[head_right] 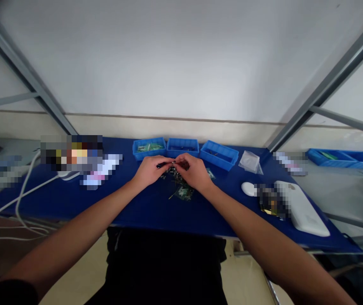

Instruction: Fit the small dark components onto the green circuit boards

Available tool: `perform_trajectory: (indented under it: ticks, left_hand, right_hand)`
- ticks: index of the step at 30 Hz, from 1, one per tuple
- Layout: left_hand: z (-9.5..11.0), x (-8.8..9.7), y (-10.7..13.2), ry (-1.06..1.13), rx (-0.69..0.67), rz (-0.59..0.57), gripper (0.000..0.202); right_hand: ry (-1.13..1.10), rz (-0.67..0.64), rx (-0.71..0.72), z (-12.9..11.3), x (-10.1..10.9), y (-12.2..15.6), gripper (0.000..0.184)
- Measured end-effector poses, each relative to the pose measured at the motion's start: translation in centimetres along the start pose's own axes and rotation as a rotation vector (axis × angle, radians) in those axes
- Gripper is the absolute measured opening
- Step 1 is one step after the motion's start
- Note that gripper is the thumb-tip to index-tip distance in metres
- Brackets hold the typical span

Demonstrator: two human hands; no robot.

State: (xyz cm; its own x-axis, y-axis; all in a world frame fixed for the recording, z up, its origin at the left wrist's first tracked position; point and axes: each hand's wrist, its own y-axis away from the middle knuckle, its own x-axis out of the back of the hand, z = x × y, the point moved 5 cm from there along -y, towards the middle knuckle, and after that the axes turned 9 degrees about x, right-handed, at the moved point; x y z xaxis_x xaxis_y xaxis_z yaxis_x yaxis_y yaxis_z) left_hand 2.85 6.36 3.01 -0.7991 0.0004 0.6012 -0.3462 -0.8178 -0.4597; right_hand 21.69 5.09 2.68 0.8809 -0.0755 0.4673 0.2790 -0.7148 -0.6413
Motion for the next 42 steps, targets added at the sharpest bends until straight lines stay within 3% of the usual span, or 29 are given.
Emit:
perform_trajectory:
  ticks: [3,6,9,16,23,32,38,42]
  left_hand:
    - [0.3,0.0,0.0,0.017,-0.032,0.033,0.020]
    - [0.8,0.3,0.0,0.053,-0.032,0.067,0.019]
    - [1.4,0.3,0.0,0.054,-0.022,0.045,0.017]
    - [1.2,0.3,0.3,0.087,0.040,0.014,0.028]
    - [1.6,0.0,0.2,0.096,0.036,-0.068,0.031]
    - [-0.2,0.0,0.0,0.121,0.113,0.010,0.023]
    - [0.1,-0.3,0.0,0.097,0.094,-0.016,0.022]
    - [0.6,0.0,0.0,0.063,0.071,0.006,0.021]
  right_hand:
    - [-0.001,-0.023,0.002,0.0,-0.1,0.0,0.035]
    - [0.081,-0.065,0.090,-0.8,-0.1,-0.2,0.049]
    - [0.152,-0.066,0.150,-1.4,0.2,-0.3,0.035]
    - [0.136,0.054,0.077,-1.1,1.1,-0.3,0.012]
    - [0.124,0.005,0.137,-1.3,0.6,-0.2,0.009]
    - [0.088,-0.081,0.114,-1.8,0.4,-0.3,0.017]
    - [0.081,-0.064,0.062,-1.7,0.6,-0.2,0.019]
    - [0.099,0.028,0.035,-1.3,1.0,-0.3,0.016]
